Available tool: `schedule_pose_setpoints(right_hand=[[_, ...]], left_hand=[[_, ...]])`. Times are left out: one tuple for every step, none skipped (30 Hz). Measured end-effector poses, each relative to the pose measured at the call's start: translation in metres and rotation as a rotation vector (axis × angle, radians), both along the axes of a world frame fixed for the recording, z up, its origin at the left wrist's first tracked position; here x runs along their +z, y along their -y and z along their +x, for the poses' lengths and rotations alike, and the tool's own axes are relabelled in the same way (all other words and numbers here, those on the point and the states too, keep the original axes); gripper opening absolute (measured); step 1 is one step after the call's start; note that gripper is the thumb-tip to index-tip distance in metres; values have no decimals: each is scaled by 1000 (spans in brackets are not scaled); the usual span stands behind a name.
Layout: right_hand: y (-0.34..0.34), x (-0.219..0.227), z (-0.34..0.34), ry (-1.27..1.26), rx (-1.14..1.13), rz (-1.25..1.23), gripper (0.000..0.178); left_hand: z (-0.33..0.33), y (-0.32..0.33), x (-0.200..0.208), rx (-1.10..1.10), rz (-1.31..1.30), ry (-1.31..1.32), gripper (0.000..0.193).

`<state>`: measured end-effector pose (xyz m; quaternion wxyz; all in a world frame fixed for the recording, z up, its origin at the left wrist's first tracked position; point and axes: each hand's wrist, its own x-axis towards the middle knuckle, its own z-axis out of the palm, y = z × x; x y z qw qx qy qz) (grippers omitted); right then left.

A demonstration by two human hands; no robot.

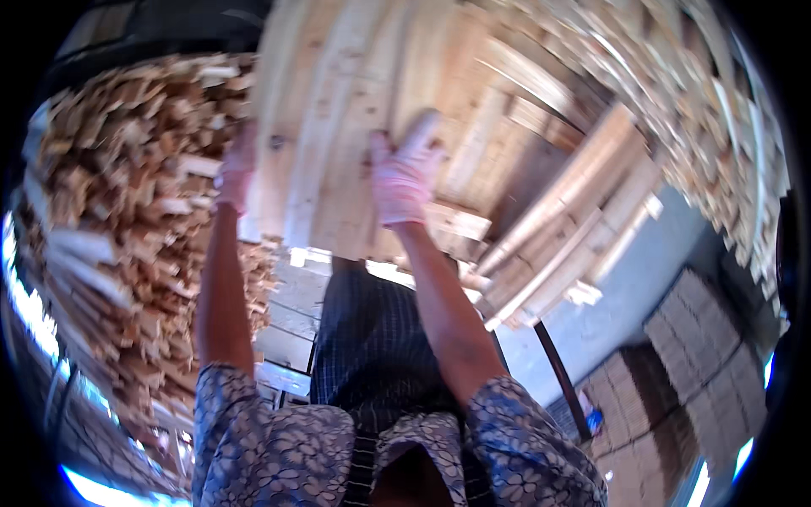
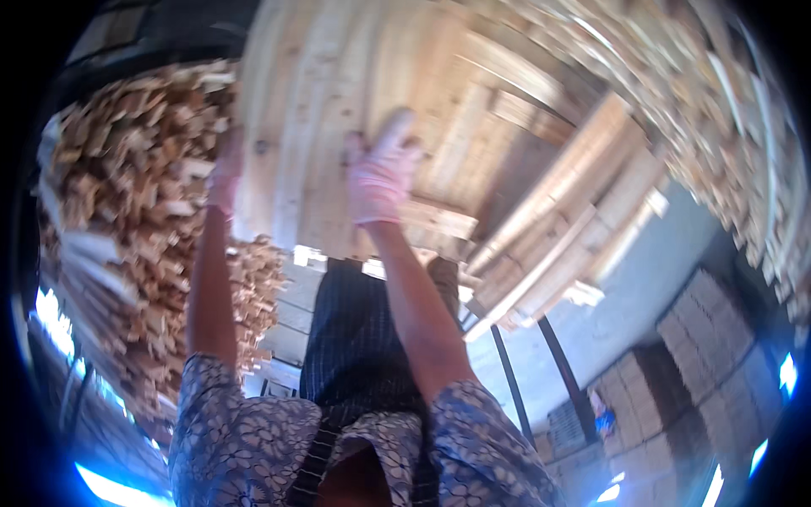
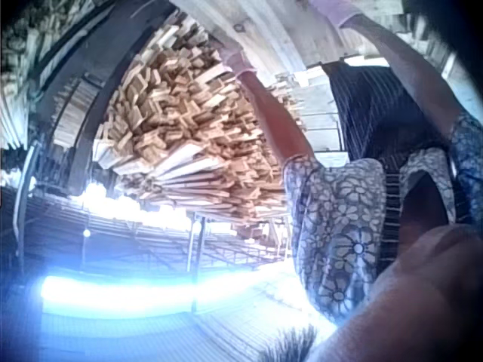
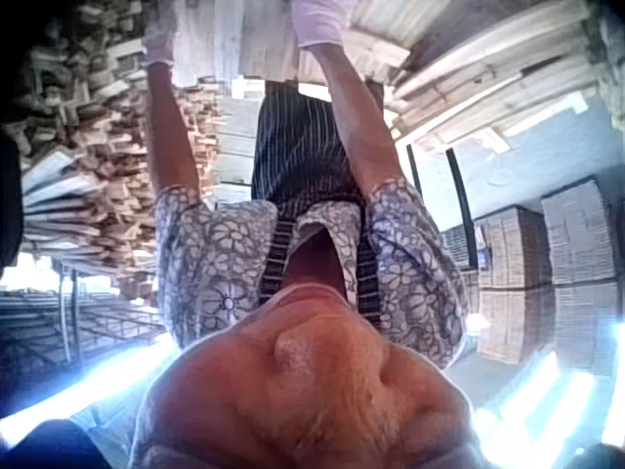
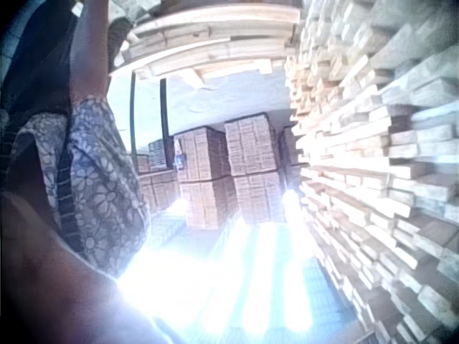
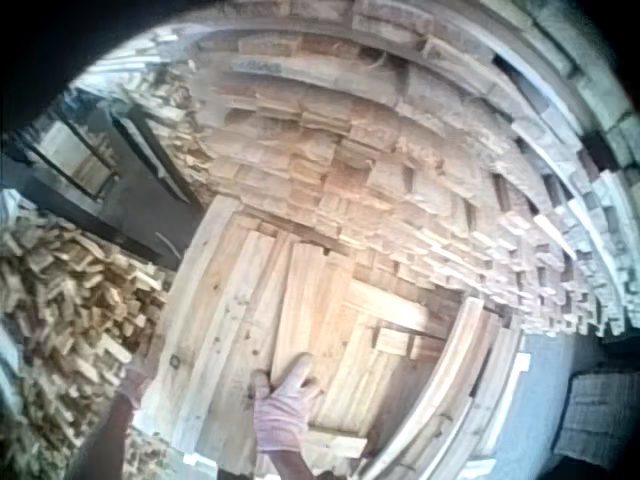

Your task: The person picks up wooden planks from a large pile and arranges them into a neat stack on a metal rack. They repeatedly grab planks, align them, and place them on top of the existing stack, occasionally adjusting the position of the wood to ensure stability.

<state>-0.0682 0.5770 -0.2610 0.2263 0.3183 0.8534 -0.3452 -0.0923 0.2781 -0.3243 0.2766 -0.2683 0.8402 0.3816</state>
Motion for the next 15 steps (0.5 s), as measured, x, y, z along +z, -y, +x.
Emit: schedule_pose_setpoints(right_hand=[[1, 4, -1, -8, 7, -13, 100], [-7, 7, 1, -17, 13, -27, 98], [-23, 14, 6, -16, 9, -43, 96], [-36, 25, 11, -25, -2, -64, 93], [-43, 30, 13, -43, 3, -100, 91], [-60, 41, 24, -75, -13, -53, 89], [-83, 55, 45, -101, -25, -5, 87], [-105, 49, 78, -120, -81, 126, 87], [-128, 69, 97, -175, -214, -21, 91], [-152, 74, 123, -145, -154, 305, 86], [-179, 65, 151, -60, -275, 411, 83], [-203, 69, 157, 199, -242, 583, 80], [-250, 36, 211, 117, 70, 922, 80], [-260, 18, 239, 29, 102, 1051, 77], [-268, 19, 241, -20, 110, 975, 79]], left_hand=[[1, 4, -3, -23, -1, -11, 62], [0, 7, -5, -46, -15, -20, 60], [2, 9, -5, -78, -52, -28, 57], [-2, 8, -4, -127, -96, -44, 55], [-5, 4, 3, -176, -172, -71, 53], [-5, -6, 6, -249, -281, -141, 51], [-6, -26, 19, -322, -411, -235, 50], [-6, -52, 33, -382, -504, -345, 48], [-4, -73, 50, -430, -493, -372, 48], [1, -107, 66, -465, -456, -485, 51], [10, -150, 77, -491, -345, -558, 53], [23, -196, 85, -522, -206, -578, 55], [39, -240, 96, -532, -76, -546, 58], [56, -296, 86, -579, 107, -459, 61], [74, -343, 75, -587, 227, -339, 63]])
